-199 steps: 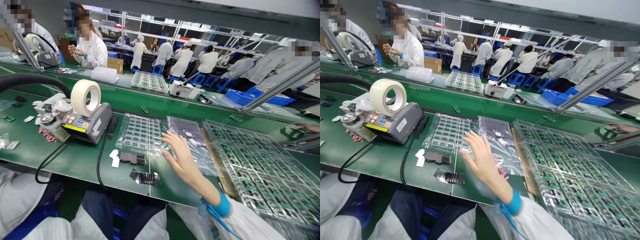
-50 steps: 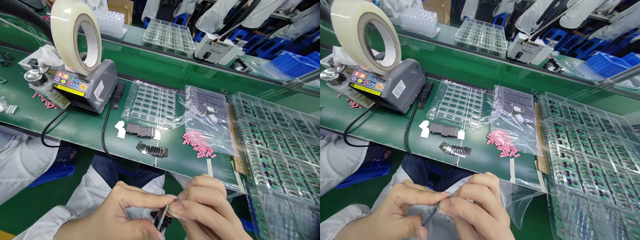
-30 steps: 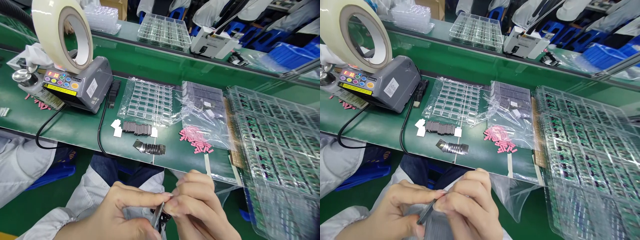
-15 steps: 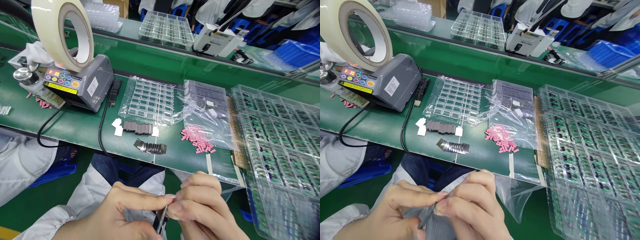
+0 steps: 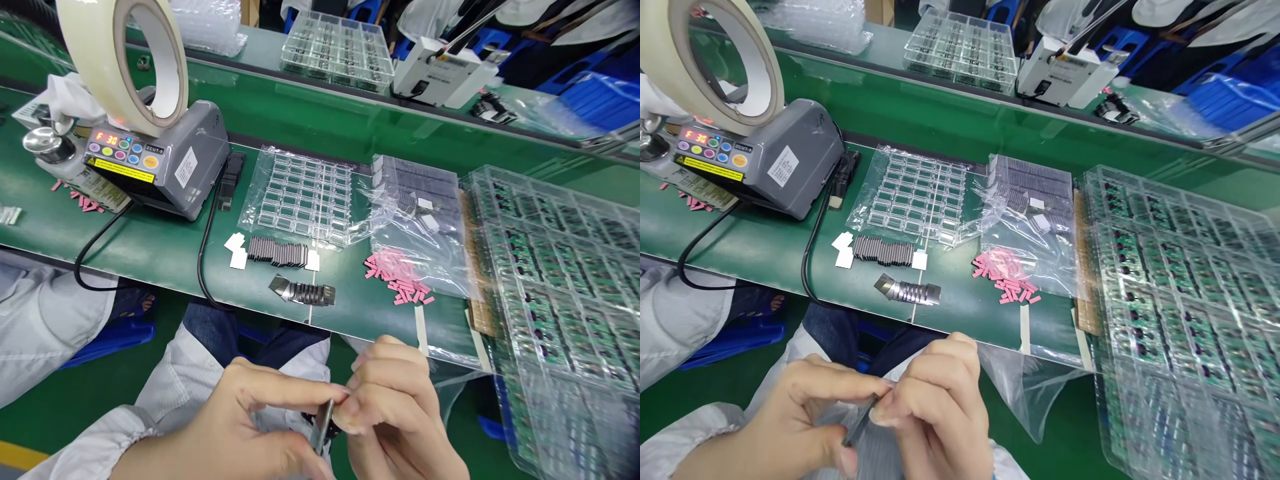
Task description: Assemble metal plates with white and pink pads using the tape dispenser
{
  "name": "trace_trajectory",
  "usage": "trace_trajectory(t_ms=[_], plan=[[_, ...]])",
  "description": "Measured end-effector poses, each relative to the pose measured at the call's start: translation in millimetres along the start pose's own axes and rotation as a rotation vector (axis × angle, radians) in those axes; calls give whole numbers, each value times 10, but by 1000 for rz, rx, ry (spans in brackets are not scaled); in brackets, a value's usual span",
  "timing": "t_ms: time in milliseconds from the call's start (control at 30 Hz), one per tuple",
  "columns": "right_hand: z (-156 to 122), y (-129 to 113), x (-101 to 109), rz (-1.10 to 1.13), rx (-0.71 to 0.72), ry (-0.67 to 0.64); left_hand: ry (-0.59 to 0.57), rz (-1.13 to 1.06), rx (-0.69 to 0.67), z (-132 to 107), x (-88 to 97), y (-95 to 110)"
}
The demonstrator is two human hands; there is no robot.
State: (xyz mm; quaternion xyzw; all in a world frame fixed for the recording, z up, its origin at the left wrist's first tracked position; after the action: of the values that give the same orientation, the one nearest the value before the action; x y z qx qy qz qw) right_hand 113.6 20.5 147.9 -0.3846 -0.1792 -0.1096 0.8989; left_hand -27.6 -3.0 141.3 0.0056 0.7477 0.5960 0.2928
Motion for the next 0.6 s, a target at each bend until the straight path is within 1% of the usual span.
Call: trace_trajectory(t_ms=[67,133,167,233,333,400,600], plan=[[-28,-15,-32,-48,-15,61,28,-204,67,16,-21,-46],[-38,-16,-51,-87,-26,120,21,-353,92,30,-39,-82],[-37,-10,-52,-89,-21,129,15,-393,90,34,-45,-94],[-24,17,-35,-62,8,97,4,-431,63,34,-48,-107],[5,62,20,-8,14,9,-25,-402,36,19,-38,-110],[23,75,52,18,-20,-25,-31,-341,25,4,-25,-105],[31,61,56,52,-48,-37,49,-47,-73,-12,8,-72]])
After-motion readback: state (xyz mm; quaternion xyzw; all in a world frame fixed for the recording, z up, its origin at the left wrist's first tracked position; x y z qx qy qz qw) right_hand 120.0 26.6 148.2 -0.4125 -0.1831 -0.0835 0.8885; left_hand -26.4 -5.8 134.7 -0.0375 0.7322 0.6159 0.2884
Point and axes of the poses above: each hand's wrist, its own z-axis towards the middle knuckle, its own x-axis out of the back of the hand, y = z × x, the point moved 1 cm from there along z, towards the middle knuckle, and after that the axes turned 3 degrees about -y, right-handed, at the moved point
